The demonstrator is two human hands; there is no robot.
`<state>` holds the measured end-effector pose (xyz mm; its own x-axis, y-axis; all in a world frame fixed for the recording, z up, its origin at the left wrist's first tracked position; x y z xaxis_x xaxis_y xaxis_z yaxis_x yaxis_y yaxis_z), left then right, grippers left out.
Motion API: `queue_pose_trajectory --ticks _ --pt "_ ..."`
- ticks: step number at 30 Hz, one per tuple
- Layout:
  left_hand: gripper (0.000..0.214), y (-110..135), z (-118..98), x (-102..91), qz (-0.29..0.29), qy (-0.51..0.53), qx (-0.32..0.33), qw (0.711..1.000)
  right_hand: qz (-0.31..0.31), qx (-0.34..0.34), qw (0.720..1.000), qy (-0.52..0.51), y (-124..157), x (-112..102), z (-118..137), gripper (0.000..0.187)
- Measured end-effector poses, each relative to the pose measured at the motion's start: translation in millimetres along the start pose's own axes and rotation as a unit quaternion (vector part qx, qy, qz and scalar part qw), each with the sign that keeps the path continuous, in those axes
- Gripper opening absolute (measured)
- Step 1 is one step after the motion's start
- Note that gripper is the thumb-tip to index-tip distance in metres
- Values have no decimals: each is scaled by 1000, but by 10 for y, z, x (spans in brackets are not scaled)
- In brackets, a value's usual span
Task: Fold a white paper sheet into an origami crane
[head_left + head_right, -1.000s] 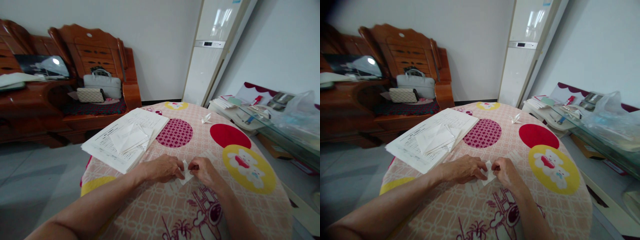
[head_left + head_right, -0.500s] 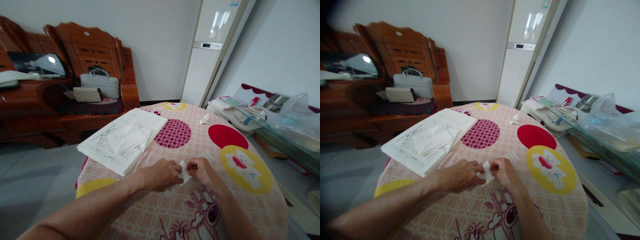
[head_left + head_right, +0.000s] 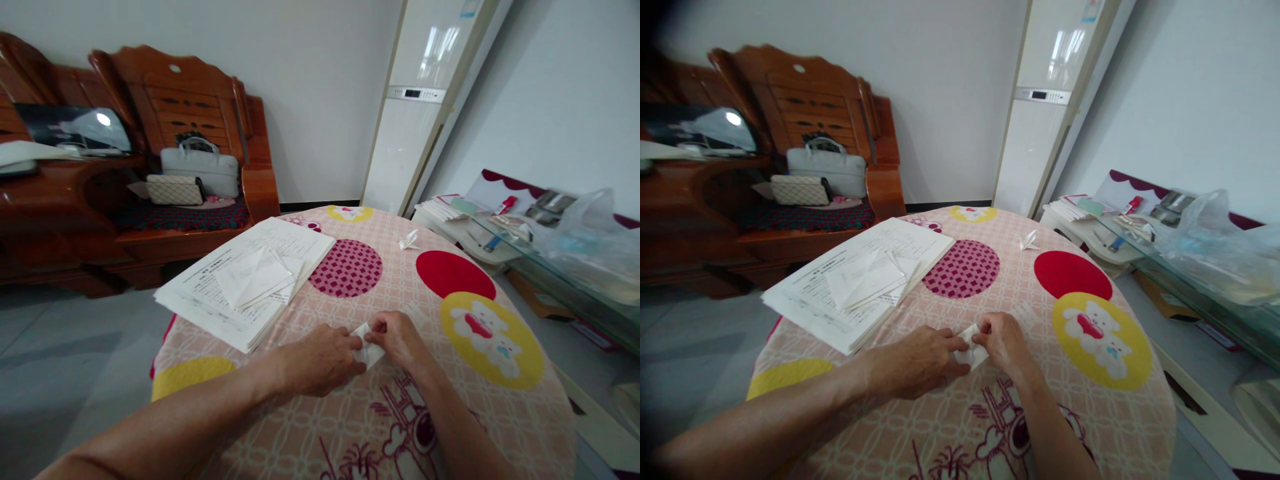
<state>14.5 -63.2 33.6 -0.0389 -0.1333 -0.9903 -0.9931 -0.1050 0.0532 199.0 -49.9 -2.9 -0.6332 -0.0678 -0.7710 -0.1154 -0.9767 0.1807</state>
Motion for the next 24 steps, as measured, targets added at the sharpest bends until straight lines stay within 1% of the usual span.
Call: queue_pose_trajectory --ticks 3,6,11,14,19,21,24 --pt "26 0 15 2 2 -7 16 1000 -25 24 999 3 -45 -10 24 16" --pt "30 6 36 8 0 -3 17 1000 -48 39 998 -5 -70 -14 37 15" --pt "33 4 51 -14 3 5 25 1000 -47 50 997 -22 -89 -6 29 15" --pt "34 -1 60 -39 9 22 28 999 -23 66 996 -50 -93 -4 3 12" --pt "34 1 66 -61 13 30 27 999 52 134 985 -92 -48 -26 -67 10" --pt "35 2 64 -57 16 27 24 999 77 155 980 -95 -16 -49 -90 11" --pt "35 0 61 -50 18 24 26 999 95 167 978 -77 29 -95 -115 12"
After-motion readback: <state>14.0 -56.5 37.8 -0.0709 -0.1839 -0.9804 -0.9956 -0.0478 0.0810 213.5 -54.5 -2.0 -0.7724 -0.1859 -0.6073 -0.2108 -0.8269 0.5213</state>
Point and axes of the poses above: each hand's wrist, its own y-axis away from the middle knuckle, its own x-axis out of the palm, z = x × y, the point moved 2 cm from there along -y, towards the middle knuckle, and after that the axes turned 15 degrees about x, right-handed, at the moved point
